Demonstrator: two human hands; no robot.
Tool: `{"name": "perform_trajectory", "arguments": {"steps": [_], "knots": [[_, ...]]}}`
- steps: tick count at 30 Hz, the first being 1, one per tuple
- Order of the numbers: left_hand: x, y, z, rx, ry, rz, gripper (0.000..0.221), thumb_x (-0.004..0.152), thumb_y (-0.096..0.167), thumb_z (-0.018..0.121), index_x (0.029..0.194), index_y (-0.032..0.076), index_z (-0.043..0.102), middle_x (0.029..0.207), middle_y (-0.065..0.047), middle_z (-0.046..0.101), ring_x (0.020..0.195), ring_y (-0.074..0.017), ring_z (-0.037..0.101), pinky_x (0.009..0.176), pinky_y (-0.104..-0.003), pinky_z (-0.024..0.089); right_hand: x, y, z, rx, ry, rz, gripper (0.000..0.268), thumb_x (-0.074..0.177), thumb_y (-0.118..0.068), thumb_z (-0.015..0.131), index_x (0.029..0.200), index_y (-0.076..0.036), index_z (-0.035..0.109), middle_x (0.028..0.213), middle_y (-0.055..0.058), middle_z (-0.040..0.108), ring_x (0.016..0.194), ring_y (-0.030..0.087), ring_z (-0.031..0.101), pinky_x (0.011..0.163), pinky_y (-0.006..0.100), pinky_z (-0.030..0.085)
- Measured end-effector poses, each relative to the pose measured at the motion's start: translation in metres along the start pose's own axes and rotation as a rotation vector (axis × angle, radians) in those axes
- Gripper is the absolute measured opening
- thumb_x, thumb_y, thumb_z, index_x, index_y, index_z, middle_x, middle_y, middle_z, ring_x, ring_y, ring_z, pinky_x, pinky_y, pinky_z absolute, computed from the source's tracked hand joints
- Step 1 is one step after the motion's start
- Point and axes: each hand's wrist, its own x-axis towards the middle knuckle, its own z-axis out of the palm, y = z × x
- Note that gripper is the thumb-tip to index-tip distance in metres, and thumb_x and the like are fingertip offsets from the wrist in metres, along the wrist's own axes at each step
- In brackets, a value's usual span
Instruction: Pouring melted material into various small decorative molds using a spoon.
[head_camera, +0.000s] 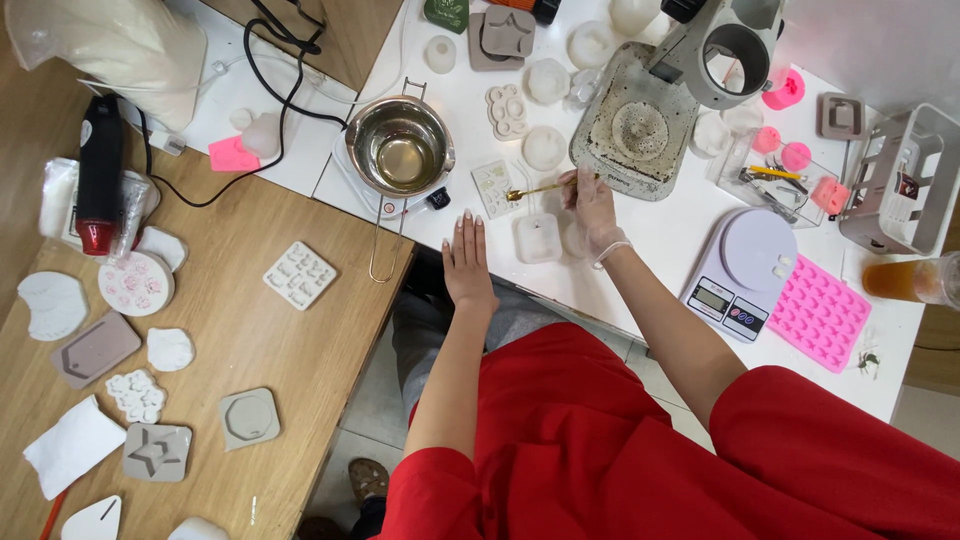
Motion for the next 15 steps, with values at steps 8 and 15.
{"name": "perform_trajectory", "arguments": {"steps": [8,15], "knots": [[0.002,0.001,0.005,0.009,0.018,-0.008,0.156,0.067,0.055,0.09,0.158,0.01,-0.027,0.166,-0.012,-0.028,0.154,-0.0283,-0.022,0.124,-0.048,-0.006,0.001,0.004,0.002,-0.03,0.012,-0.006,0.051,0.109,-0.047,0.041,0.088,-0.013,0.071,0.059,0.003,0.057,0.052,0.013,0.057,0.054,0.024,0.049],[0.006,0.002,0.009,0.014,0.003,-0.005,0.156,0.065,0.055,0.09,0.158,0.01,-0.027,0.165,-0.013,-0.03,0.153,-0.0284,-0.024,0.124,-0.05,-0.006,-0.008,-0.014,0.011,-0.018,0.016,-0.055,0.048,0.11,-0.043,0.042,0.087,-0.013,0.07,0.059,0.003,0.056,0.052,0.013,0.056,0.054,0.024,0.05]]}}
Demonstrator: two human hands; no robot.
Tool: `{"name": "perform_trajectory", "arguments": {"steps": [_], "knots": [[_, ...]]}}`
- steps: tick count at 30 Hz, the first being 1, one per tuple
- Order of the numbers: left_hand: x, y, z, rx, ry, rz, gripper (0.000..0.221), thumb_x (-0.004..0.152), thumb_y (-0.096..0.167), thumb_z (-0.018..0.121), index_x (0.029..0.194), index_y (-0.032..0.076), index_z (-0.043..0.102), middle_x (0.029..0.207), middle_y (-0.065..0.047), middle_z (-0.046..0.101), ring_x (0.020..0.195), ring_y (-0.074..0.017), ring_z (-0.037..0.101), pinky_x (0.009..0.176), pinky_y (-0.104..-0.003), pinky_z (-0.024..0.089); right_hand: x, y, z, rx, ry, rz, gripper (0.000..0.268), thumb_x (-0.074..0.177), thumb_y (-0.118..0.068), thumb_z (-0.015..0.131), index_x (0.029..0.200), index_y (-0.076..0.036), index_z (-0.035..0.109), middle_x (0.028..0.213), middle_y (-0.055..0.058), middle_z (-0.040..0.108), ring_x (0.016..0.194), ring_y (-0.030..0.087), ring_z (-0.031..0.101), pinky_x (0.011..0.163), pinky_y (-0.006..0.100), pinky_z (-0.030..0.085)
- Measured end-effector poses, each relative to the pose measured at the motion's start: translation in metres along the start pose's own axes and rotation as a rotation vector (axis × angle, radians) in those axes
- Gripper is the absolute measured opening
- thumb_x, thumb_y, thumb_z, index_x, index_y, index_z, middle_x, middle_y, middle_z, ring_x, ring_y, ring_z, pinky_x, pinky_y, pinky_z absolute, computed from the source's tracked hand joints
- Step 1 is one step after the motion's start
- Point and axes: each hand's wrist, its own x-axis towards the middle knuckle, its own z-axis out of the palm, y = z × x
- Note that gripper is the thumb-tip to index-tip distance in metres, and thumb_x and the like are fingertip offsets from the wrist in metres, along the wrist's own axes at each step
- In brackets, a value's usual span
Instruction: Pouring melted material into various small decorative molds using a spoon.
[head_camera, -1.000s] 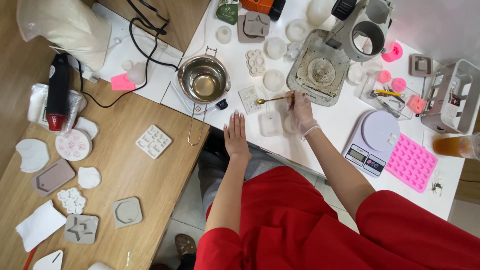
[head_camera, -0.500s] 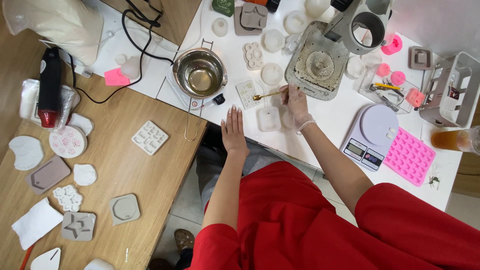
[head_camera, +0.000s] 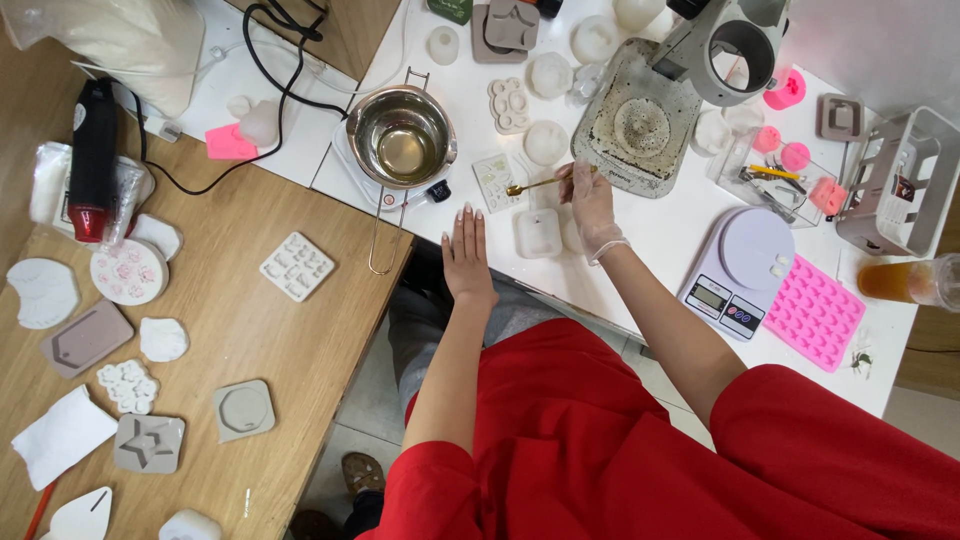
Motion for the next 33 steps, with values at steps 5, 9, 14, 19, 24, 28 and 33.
{"name": "perform_trajectory", "arguments": {"steps": [5,9,14,19,24,28,33], "knots": [[-0.002,0.001,-0.001,0.017,0.015,-0.012,0.157,0.065,0.056,0.09,0.158,0.01,-0.027,0.166,-0.013,-0.029,0.154,-0.0288,-0.023,0.124,-0.049,-0.006,-0.011,-0.026,0.008,-0.058,-0.024,-0.066,0.046,0.111,-0.039,0.043,0.086,-0.012,0.07,0.06,0.003,0.057,0.053,0.013,0.057,0.056,0.025,0.049],[-0.003,0.002,0.002,0.025,0.046,-0.021,0.154,0.067,0.057,0.089,0.159,0.009,-0.025,0.167,-0.014,-0.026,0.155,-0.0292,-0.019,0.124,-0.048,-0.005,-0.017,-0.036,0.012,-0.114,-0.082,-0.122,0.047,0.112,-0.042,0.041,0.088,-0.014,0.071,0.061,0.001,0.057,0.057,0.011,0.058,0.062,0.024,0.047],[-0.003,0.0,0.0,-0.005,0.028,-0.003,0.156,0.065,0.055,0.09,0.159,0.009,-0.026,0.166,-0.014,-0.028,0.154,-0.0293,-0.022,0.124,-0.05,-0.005,-0.03,-0.06,0.014,-0.245,-0.139,-0.211,0.045,0.113,-0.043,0.044,0.091,-0.014,0.072,0.063,0.004,0.061,0.062,0.015,0.063,0.069,0.028,0.052],[0.0,0.002,0.004,0.003,0.03,-0.008,0.157,0.064,0.055,0.09,0.158,0.009,-0.026,0.166,-0.014,-0.029,0.154,-0.0296,-0.022,0.124,-0.05,-0.006,-0.032,-0.076,0.011,-0.323,-0.23,-0.293,0.042,0.115,-0.037,0.043,0.094,-0.014,0.071,0.065,0.006,0.064,0.066,0.019,0.066,0.076,0.034,0.053],[-0.005,0.002,0.001,0.011,0.062,-0.016,0.155,0.066,0.054,0.09,0.159,0.009,-0.025,0.167,-0.014,-0.026,0.155,-0.0298,-0.019,0.124,-0.049,-0.005,-0.033,-0.093,0.006,-0.511,-0.345,-0.344,0.038,0.114,-0.042,0.044,0.097,-0.023,0.072,0.071,-0.001,0.072,0.077,0.019,0.073,0.082,0.035,0.055],[-0.001,0.003,0.006,0.001,0.068,-0.015,0.155,0.066,0.053,0.091,0.159,0.009,-0.025,0.167,-0.014,-0.026,0.155,-0.0298,-0.019,0.124,-0.049,-0.004,-0.033,-0.102,0.002,-0.569,-0.396,-0.341,0.039,0.113,-0.045,0.044,0.097,-0.025,0.072,0.075,-0.004,0.074,0.082,0.016,0.074,0.084,0.034,0.054],[-0.001,0.003,0.006,-0.004,0.063,-0.015,0.156,0.065,0.052,0.091,0.158,0.009,-0.026,0.166,-0.014,-0.028,0.154,-0.0299,-0.022,0.125,-0.05,-0.006,-0.037,-0.118,-0.003,-0.631,-0.595,-0.484,0.031,0.114,-0.031,0.049,0.097,-0.012,0.067,0.083,0.012,0.073,0.084,0.037,0.071,0.084,0.047,0.055]]}}
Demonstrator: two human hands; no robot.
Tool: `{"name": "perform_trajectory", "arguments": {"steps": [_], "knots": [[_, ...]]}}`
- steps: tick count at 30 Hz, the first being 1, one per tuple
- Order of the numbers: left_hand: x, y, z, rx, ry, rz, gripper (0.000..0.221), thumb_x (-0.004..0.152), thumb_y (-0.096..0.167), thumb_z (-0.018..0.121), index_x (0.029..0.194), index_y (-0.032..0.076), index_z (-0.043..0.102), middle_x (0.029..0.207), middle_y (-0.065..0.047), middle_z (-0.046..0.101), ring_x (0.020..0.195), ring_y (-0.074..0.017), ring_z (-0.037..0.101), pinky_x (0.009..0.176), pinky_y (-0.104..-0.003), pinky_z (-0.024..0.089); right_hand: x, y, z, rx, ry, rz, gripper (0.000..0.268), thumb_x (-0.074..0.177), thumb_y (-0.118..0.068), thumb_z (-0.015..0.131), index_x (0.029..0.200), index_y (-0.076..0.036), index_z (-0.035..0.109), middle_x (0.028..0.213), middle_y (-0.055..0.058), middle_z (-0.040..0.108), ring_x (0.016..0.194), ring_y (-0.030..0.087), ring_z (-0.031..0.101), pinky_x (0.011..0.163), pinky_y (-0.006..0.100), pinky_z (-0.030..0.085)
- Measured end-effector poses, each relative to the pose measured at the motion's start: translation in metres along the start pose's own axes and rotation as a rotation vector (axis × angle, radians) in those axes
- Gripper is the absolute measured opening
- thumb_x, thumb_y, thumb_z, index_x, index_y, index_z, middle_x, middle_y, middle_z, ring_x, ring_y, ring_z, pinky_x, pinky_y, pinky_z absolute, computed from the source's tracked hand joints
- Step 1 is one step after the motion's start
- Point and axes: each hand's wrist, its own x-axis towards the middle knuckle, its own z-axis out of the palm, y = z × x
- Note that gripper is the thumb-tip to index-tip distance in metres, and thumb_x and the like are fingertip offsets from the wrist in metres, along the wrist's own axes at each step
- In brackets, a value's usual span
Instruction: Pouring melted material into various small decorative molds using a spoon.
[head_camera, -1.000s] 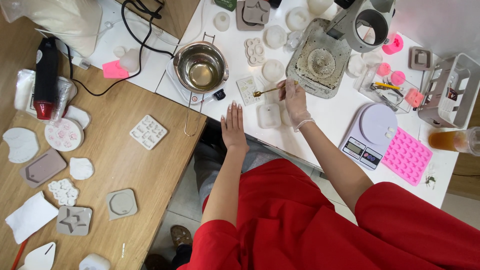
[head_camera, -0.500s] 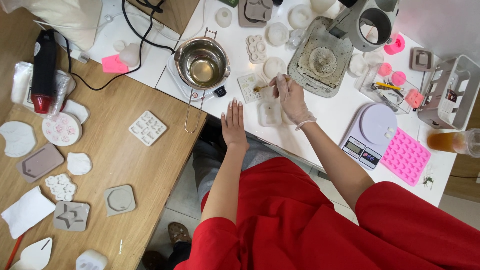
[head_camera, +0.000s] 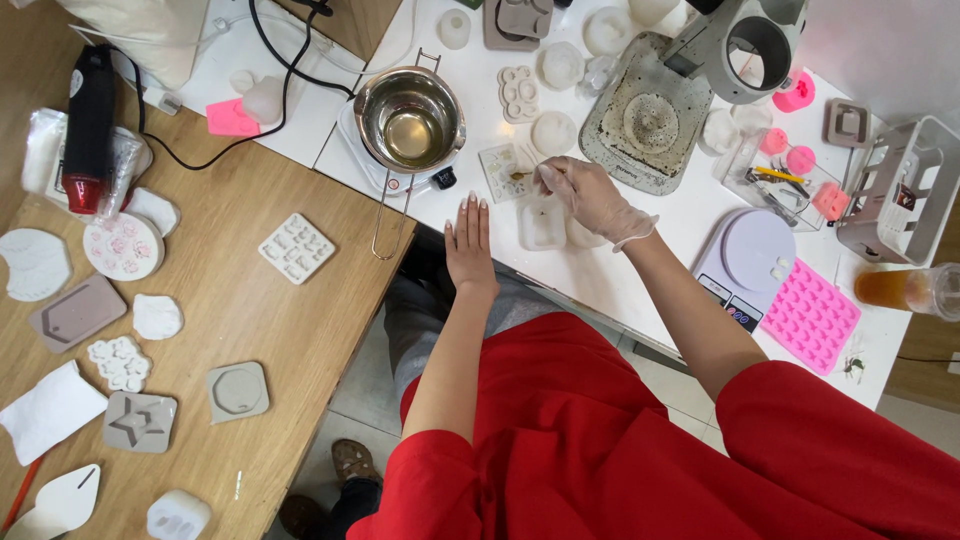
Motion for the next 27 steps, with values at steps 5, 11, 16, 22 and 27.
{"name": "perform_trajectory", "arguments": {"steps": [5,11,16,22,27], "knots": [[-0.003,-0.001,-0.002,0.013,0.026,-0.006,0.154,0.067,0.052,0.091,0.159,0.009,-0.025,0.167,-0.014,-0.025,0.155,-0.0298,-0.018,0.125,-0.049,-0.004,0.0,0.002,-0.007,-0.063,-0.097,-0.09,0.027,0.113,-0.025,0.049,0.097,-0.01,0.065,0.088,0.017,0.071,0.086,0.042,0.068,0.085,0.05,0.055],[0.0,0.0,0.002,-0.004,0.052,-0.012,0.153,0.066,0.051,0.091,0.16,0.009,-0.023,0.168,-0.014,-0.023,0.156,-0.0298,-0.016,0.125,-0.048,-0.003,0.003,0.024,0.002,-0.223,-0.183,-0.127,0.021,0.112,-0.03,0.051,0.104,-0.014,0.064,0.101,0.014,0.072,0.093,0.044,0.068,0.086,0.054,0.056],[-0.001,-0.001,-0.002,-0.005,0.028,-0.011,0.155,0.066,0.052,0.091,0.159,0.009,-0.025,0.167,-0.012,-0.026,0.155,-0.0288,-0.019,0.125,-0.049,-0.005,0.004,0.025,0.003,-0.274,-0.204,-0.145,0.022,0.111,-0.03,0.049,0.105,-0.014,0.062,0.103,0.014,0.071,0.094,0.046,0.068,0.084,0.056,0.056],[0.005,0.001,0.003,0.001,-0.027,-0.003,0.157,0.065,0.058,0.089,0.157,0.009,-0.028,0.165,-0.013,-0.03,0.153,-0.03,-0.024,0.125,-0.051,-0.007,0.003,0.033,0.003,-0.29,-0.218,-0.163,0.02,0.111,-0.032,0.05,0.106,-0.017,0.063,0.104,0.01,0.071,0.096,0.042,0.068,0.086,0.053,0.056],[0.003,0.001,-0.001,0.014,-0.036,-0.012,0.155,0.068,0.059,0.088,0.157,0.009,-0.028,0.165,-0.013,-0.03,0.153,-0.0303,-0.024,0.124,-0.05,-0.008,0.004,0.032,0.003,-0.285,-0.222,-0.185,0.022,0.112,-0.033,0.049,0.104,-0.018,0.062,0.104,0.008,0.071,0.097,0.039,0.069,0.085,0.051,0.057]]}}
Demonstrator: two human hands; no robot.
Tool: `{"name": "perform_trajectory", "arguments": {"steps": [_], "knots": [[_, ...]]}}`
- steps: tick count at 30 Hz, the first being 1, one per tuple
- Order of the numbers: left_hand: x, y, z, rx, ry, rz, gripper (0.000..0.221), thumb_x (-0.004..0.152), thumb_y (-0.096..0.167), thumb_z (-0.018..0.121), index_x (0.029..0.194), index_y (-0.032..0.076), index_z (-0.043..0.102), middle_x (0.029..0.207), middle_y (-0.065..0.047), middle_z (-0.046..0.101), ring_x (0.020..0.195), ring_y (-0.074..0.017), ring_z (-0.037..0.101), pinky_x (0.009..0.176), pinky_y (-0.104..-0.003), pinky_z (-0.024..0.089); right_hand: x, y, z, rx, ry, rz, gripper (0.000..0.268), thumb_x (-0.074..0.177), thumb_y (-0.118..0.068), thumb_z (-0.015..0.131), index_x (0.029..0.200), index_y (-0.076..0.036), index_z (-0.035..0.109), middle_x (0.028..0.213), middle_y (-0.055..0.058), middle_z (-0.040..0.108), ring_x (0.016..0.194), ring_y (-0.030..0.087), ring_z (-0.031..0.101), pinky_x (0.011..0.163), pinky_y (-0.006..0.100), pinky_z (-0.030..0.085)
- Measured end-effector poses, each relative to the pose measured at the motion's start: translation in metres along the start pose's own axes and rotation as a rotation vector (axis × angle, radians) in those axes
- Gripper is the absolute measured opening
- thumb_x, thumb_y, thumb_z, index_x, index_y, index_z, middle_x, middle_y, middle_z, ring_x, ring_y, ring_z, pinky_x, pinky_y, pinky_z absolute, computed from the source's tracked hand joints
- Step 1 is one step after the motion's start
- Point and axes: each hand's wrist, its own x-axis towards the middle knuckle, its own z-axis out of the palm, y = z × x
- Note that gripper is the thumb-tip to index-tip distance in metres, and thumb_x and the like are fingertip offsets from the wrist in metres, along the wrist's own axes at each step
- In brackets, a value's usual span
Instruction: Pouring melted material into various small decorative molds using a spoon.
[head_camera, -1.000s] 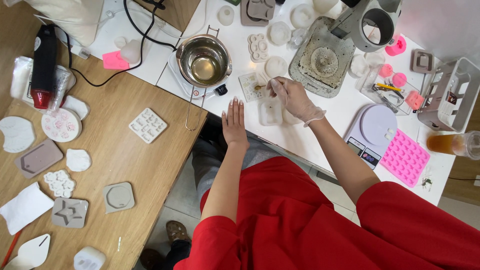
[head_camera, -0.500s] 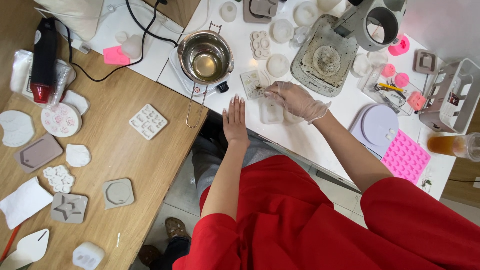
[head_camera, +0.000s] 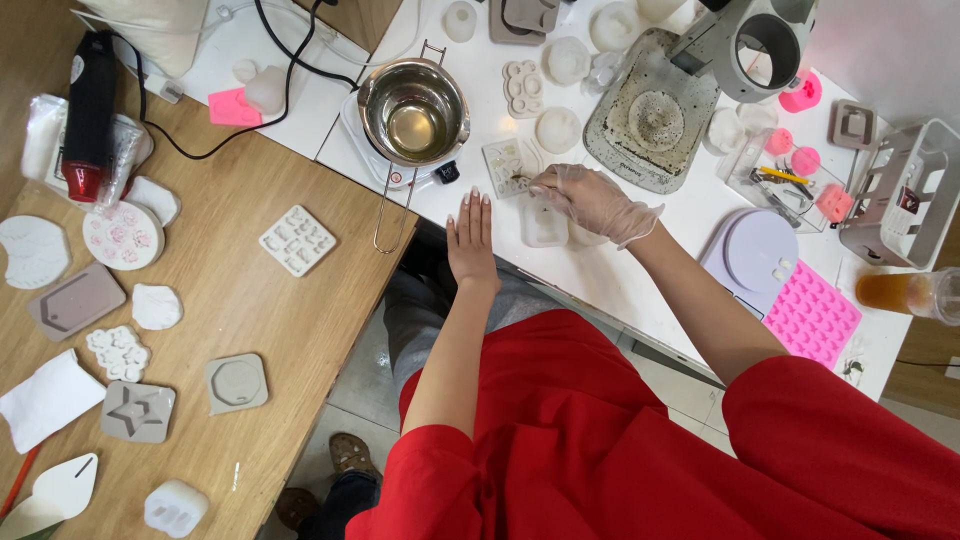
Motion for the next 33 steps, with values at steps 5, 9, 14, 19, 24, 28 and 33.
{"name": "perform_trajectory", "arguments": {"steps": [5,9,14,19,24,28,33], "knots": [[-0.002,-0.001,-0.003,0.009,-0.015,0.001,0.153,0.07,0.06,0.085,0.157,0.009,-0.029,0.165,-0.012,-0.03,0.153,-0.0292,-0.024,0.124,-0.05,-0.008,0.0,0.001,0.005,0.007,0.016,-0.035,0.021,0.11,-0.032,0.052,0.105,-0.017,0.065,0.105,0.008,0.072,0.097,0.038,0.069,0.087,0.05,0.056],[-0.009,-0.003,-0.012,0.024,-0.011,-0.005,0.15,0.073,0.06,0.084,0.158,0.009,-0.028,0.166,-0.011,-0.028,0.154,-0.0285,-0.022,0.124,-0.049,-0.007,-0.001,0.002,0.004,0.0,0.042,-0.069,0.019,0.109,-0.029,0.055,0.102,-0.015,0.066,0.103,0.008,0.072,0.097,0.035,0.07,0.09,0.047,0.056],[-0.003,-0.001,-0.003,0.024,0.0,-0.003,0.151,0.072,0.061,0.084,0.158,0.009,-0.028,0.166,-0.012,-0.028,0.154,-0.0291,-0.022,0.124,-0.049,-0.007,-0.003,0.011,0.007,0.007,0.055,-0.055,0.02,0.109,-0.031,0.056,0.102,-0.016,0.066,0.103,0.007,0.072,0.098,0.034,0.071,0.091,0.047,0.056],[-0.003,-0.001,-0.002,0.003,0.016,-0.001,0.153,0.069,0.057,0.087,0.159,0.009,-0.027,0.167,-0.013,-0.027,0.155,-0.0296,-0.019,0.124,-0.049,-0.007,-0.005,-0.001,-0.005,0.13,0.181,0.009,0.021,0.112,-0.027,0.053,0.101,-0.015,0.066,0.096,0.008,0.071,0.093,0.035,0.07,0.088,0.046,0.055],[-0.003,-0.002,-0.003,0.004,0.007,0.008,0.153,0.069,0.058,0.087,0.158,0.009,-0.027,0.167,-0.012,-0.027,0.155,-0.029,-0.02,0.124,-0.05,-0.007,-0.006,0.0,0.0,0.18,0.238,0.047,0.022,0.112,-0.024,0.053,0.097,-0.015,0.067,0.092,0.006,0.072,0.09,0.032,0.07,0.087,0.042,0.056],[-0.003,-0.001,-0.001,0.021,0.006,0.004,0.153,0.069,0.06,0.085,0.158,0.01,-0.027,0.167,-0.012,-0.027,0.155,-0.0285,-0.02,0.125,-0.049,-0.006,-0.005,-0.011,-0.002,0.182,0.212,0.051,0.021,0.112,-0.024,0.055,0.097,-0.014,0.066,0.092,0.009,0.071,0.088,0.034,0.07,0.085,0.045,0.056],[-0.007,-0.002,-0.006,0.028,0.034,0.0,0.154,0.068,0.062,0.086,0.159,0.009,-0.027,0.167,-0.013,-0.026,0.155,-0.0291,-0.019,0.124,-0.049,-0.005,-0.006,-0.016,-0.006,0.28,0.265,0.141,0.028,0.114,-0.027,0.05,0.099,-0.01,0.067,0.089,0.012,0.073,0.085,0.033,0.072,0.083,0.044,0.057]]}}
